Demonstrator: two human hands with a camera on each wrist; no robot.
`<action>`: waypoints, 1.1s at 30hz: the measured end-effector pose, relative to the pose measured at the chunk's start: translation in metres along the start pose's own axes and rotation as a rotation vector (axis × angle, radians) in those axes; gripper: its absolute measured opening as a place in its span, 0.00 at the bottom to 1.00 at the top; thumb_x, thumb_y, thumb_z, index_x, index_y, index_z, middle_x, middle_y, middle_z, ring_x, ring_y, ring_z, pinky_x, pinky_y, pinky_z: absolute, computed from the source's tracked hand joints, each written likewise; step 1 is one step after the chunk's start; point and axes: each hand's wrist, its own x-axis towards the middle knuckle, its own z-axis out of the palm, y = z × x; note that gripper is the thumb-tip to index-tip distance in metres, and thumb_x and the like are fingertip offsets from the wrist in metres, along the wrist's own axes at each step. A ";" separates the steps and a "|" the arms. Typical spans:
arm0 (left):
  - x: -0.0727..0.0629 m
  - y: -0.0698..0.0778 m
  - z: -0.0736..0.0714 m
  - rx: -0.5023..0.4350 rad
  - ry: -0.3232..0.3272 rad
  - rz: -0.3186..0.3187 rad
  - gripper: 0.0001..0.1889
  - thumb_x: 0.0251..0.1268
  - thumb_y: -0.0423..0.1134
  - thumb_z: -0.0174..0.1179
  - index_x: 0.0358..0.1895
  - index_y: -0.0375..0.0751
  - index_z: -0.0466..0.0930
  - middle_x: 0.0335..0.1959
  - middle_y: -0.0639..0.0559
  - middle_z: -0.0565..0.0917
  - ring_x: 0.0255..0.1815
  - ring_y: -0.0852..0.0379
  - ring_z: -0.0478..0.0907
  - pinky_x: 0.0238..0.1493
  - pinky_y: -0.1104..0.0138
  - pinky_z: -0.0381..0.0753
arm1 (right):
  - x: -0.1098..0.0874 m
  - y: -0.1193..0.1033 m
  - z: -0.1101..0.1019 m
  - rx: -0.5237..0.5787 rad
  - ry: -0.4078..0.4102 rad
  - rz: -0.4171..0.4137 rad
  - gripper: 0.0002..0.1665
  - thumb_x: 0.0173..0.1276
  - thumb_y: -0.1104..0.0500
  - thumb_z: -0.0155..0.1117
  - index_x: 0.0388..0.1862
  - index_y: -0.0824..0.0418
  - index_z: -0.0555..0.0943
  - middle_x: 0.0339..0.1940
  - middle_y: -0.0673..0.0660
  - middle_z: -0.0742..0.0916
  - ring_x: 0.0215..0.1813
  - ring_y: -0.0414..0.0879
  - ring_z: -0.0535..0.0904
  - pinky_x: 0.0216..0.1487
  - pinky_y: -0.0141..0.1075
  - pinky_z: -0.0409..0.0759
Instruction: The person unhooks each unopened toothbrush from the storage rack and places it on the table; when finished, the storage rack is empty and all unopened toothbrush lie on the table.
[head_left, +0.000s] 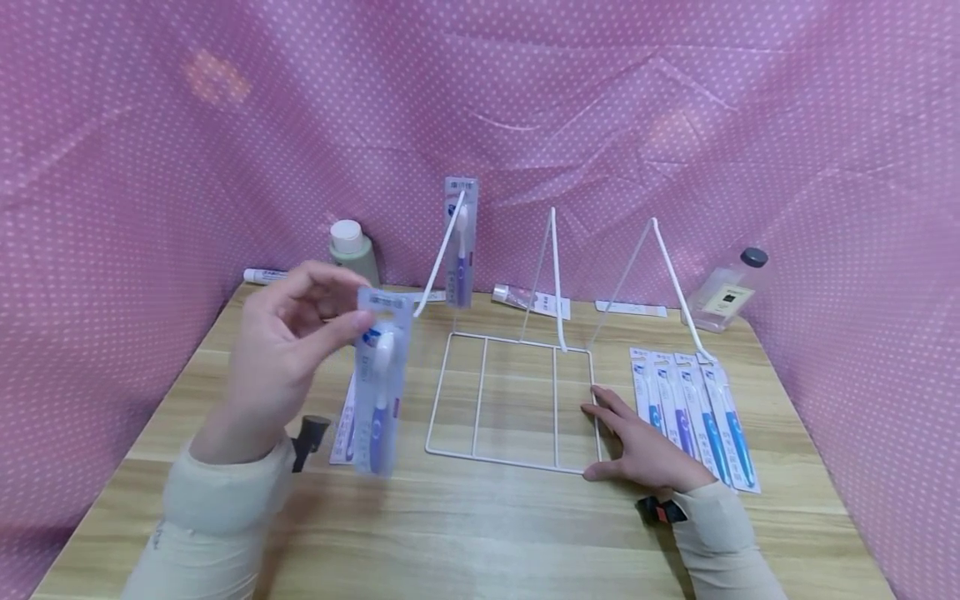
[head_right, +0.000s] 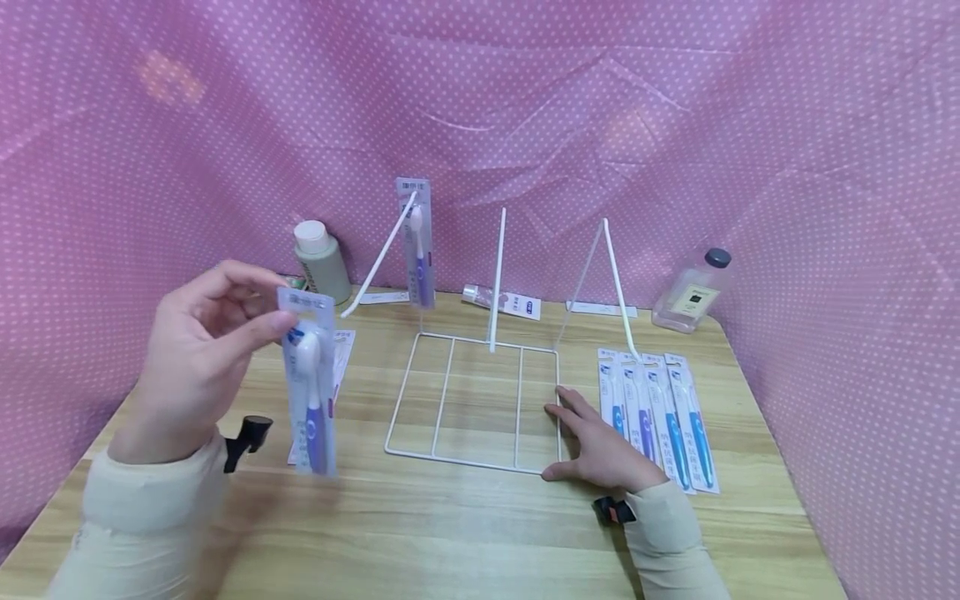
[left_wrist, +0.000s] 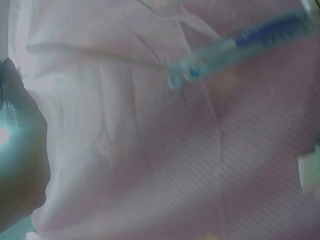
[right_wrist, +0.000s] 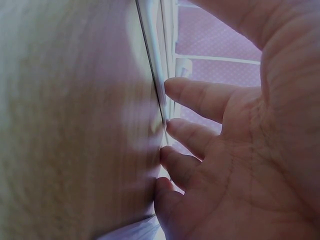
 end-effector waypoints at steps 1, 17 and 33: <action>0.003 -0.001 -0.005 -0.024 0.017 -0.002 0.16 0.62 0.13 0.63 0.49 0.32 0.85 0.37 0.48 0.87 0.36 0.58 0.84 0.38 0.70 0.86 | 0.000 0.000 0.000 0.003 -0.001 0.000 0.61 0.56 0.35 0.83 0.82 0.56 0.67 0.90 0.61 0.54 0.88 0.66 0.48 0.81 0.66 0.58; 0.050 -0.091 -0.119 0.297 0.234 -0.603 0.14 0.75 0.30 0.63 0.57 0.51 0.80 0.42 0.63 0.83 0.42 0.65 0.79 0.40 0.74 0.83 | -0.001 -0.001 -0.002 -0.009 0.006 -0.010 0.61 0.55 0.34 0.83 0.82 0.57 0.68 0.90 0.62 0.53 0.88 0.67 0.49 0.81 0.65 0.59; 0.046 -0.196 -0.183 0.408 0.148 -0.853 0.21 0.74 0.30 0.60 0.67 0.34 0.71 0.33 0.67 0.81 0.32 0.70 0.77 0.35 0.74 0.82 | 0.000 0.002 0.000 -0.008 0.001 -0.006 0.61 0.55 0.33 0.82 0.82 0.55 0.68 0.90 0.61 0.53 0.88 0.66 0.49 0.80 0.66 0.60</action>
